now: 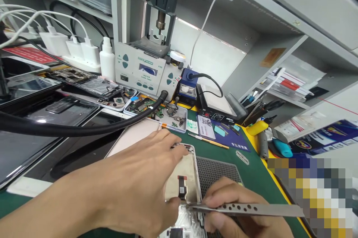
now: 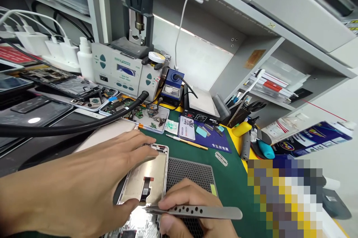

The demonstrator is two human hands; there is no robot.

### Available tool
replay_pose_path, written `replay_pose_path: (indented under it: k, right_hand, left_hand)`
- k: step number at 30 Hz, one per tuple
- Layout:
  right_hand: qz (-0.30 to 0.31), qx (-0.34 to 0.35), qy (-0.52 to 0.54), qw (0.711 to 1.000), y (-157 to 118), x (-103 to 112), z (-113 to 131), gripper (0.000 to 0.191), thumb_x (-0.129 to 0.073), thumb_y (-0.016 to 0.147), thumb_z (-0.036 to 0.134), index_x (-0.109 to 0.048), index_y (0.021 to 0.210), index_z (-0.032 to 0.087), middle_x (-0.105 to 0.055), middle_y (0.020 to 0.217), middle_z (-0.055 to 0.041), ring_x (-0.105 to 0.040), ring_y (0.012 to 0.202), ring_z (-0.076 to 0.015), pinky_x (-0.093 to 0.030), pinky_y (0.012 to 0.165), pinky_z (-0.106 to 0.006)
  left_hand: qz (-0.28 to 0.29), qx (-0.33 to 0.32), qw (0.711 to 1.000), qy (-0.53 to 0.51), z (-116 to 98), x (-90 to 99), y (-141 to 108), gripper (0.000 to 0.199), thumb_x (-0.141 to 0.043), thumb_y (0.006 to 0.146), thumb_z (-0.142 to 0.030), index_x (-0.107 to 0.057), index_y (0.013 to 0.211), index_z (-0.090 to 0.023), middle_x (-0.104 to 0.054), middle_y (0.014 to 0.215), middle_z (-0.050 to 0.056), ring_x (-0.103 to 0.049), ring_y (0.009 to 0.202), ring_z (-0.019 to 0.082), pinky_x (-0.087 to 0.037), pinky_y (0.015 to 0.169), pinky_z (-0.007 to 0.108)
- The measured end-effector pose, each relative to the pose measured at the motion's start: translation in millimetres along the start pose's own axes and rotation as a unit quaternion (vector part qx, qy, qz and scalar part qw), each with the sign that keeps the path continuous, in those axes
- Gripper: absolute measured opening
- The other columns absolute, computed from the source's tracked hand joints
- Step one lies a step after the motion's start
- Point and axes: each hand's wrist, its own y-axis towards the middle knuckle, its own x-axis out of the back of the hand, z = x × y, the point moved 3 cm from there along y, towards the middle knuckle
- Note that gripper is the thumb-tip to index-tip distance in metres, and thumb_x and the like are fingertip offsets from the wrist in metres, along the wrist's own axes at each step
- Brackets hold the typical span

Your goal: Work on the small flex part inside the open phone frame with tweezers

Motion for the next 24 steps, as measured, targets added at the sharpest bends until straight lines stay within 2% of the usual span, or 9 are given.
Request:
replay_pose_path:
  k: [3, 6, 10, 14, 17, 20, 24]
  right_hand:
    - [0.001, -0.003, -0.007, 1.0, 2, 0, 0, 0.024, -0.068, 0.095, 0.015, -0.074, 0.111, 0.032, -0.07, 0.084, -0.0032, -0.07, 0.079, -0.0202, -0.059, 0.07, -0.031]
    - [0.002, -0.009, -0.017, 1.0, 3, 0, 0, 0.021, -0.068, 0.095, 0.016, -0.074, 0.11, 0.03, -0.07, 0.082, -0.0039, -0.069, 0.079, -0.0213, -0.058, 0.069, -0.032]
    - [0.02, -0.02, -0.013, 1.0, 5, 0, 4, 0.018, -0.066, 0.097, 0.018, -0.073, 0.109, 0.03, -0.069, 0.082, -0.0025, -0.068, 0.08, -0.0195, -0.057, 0.071, -0.03]
    - [0.028, -0.087, 0.008, 0.996, 11, 0, 10, 0.008, -0.064, 0.101, 0.025, -0.071, 0.103, 0.026, -0.067, 0.086, -0.0025, -0.066, 0.078, -0.0168, -0.055, 0.071, -0.028]
    - [0.05, -0.154, 0.027, 0.987, 15, 0, 11, 0.012, -0.064, 0.102, 0.032, -0.07, 0.102, 0.022, -0.066, 0.087, -0.0029, -0.066, 0.078, -0.0164, -0.053, 0.072, -0.028]
    - [0.074, -0.193, 0.065, 0.976, 21, 2, 9, 0.014, -0.065, 0.102, 0.034, -0.067, 0.1, 0.02, -0.067, 0.079, -0.0011, -0.064, 0.076, -0.015, -0.051, 0.072, -0.028]
    - [0.08, -0.218, 0.115, 0.966, 26, 3, 3, 0.018, -0.07, 0.099, 0.034, -0.065, 0.097, 0.017, -0.069, 0.074, -0.0006, -0.065, 0.071, -0.014, -0.052, 0.071, -0.028]
  left_hand:
    - [0.008, 0.007, 1.0, -0.002, -1, 0.6, 0, 0.062, -0.07, 0.07, -0.037, -0.06, 0.13, -0.027, -0.063, 0.129, 0.01, -0.059, 0.118, 0.035, -0.057, 0.092, 0.049]
    - [0.005, 0.005, 1.0, -0.014, 0, 2.7, 2, 0.059, -0.071, 0.069, -0.035, -0.062, 0.128, -0.028, -0.064, 0.123, 0.009, -0.06, 0.115, 0.033, -0.053, 0.099, 0.05]
    - [0.028, -0.037, 0.998, -0.038, 2, 7.4, 6, 0.046, -0.067, 0.073, -0.035, -0.065, 0.118, -0.025, -0.064, 0.117, 0.009, -0.06, 0.114, 0.032, -0.047, 0.107, 0.05]
    - [0.031, -0.057, 0.997, -0.042, 3, 7.7, 6, 0.042, -0.067, 0.074, -0.034, -0.066, 0.114, -0.024, -0.065, 0.114, 0.009, -0.06, 0.111, 0.031, -0.048, 0.104, 0.048]
    - [0.012, -0.043, 0.998, -0.036, 3, 3.8, 5, 0.042, -0.069, 0.072, -0.035, -0.066, 0.112, -0.024, -0.064, 0.112, 0.008, -0.059, 0.112, 0.032, -0.049, 0.103, 0.047]
    - [0.0, -0.037, 0.999, -0.037, 3, 2.0, 5, 0.04, -0.07, 0.071, -0.036, -0.066, 0.109, -0.024, -0.064, 0.11, 0.008, -0.059, 0.112, 0.032, -0.049, 0.103, 0.047]
    - [0.036, -0.049, 0.997, -0.04, 5, 2.9, 6, 0.037, -0.068, 0.073, -0.037, -0.065, 0.108, -0.024, -0.063, 0.108, 0.008, -0.058, 0.113, 0.033, -0.046, 0.107, 0.05]
